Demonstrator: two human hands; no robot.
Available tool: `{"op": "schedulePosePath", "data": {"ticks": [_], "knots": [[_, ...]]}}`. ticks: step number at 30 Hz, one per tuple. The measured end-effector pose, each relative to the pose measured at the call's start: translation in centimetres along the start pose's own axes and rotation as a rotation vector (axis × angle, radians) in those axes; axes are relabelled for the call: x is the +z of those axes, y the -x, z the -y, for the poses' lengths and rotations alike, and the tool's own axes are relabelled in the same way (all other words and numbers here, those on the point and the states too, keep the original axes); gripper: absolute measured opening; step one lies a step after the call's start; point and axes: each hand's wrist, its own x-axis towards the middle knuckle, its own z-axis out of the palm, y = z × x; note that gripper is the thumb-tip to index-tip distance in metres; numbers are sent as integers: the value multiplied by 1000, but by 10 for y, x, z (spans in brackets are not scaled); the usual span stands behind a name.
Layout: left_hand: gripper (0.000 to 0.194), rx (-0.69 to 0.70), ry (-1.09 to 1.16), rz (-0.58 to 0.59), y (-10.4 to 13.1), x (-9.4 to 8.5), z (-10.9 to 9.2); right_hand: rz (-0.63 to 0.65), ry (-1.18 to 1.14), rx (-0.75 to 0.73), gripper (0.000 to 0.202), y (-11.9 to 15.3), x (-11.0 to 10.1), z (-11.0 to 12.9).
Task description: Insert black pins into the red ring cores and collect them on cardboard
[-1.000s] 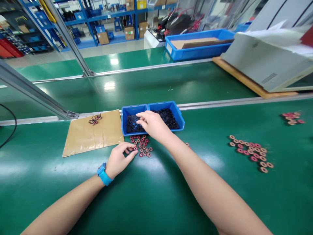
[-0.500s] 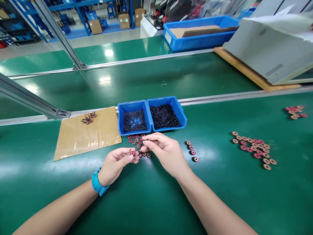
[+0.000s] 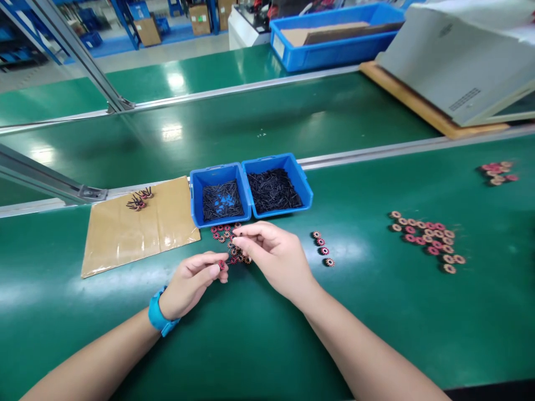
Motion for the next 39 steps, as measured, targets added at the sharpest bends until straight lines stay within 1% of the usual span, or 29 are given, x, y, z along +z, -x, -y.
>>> {"op": "schedulePosePath", "data": {"ticks": [7, 13, 16, 20, 27, 32, 35, 39], "knots": [[26, -25, -5, 25, 1, 0, 0, 8, 1, -8, 10, 0, 2, 5], [31, -49, -20, 0, 1, 1, -1, 2, 9, -17, 10, 0, 2, 4], [29, -47, 6, 6, 1, 1, -2, 9, 33, -38, 8, 1, 1, 2], [26, -39, 26, 16, 1, 0, -2, 52, 73, -75, 6, 2, 0, 1], [26, -10, -21, 33, 0, -1, 2, 162, 60, 7, 9, 0, -1, 2], [23, -17, -4, 57, 0, -2, 2, 151, 15, 79, 11, -3, -3, 1], [24, -26, 0, 46, 0, -2, 2, 171, -9, 91, 10, -3, -4, 1], [26, -31, 12, 35, 0, -1, 2, 210, 29, 70, 8, -1, -3, 3]]}}
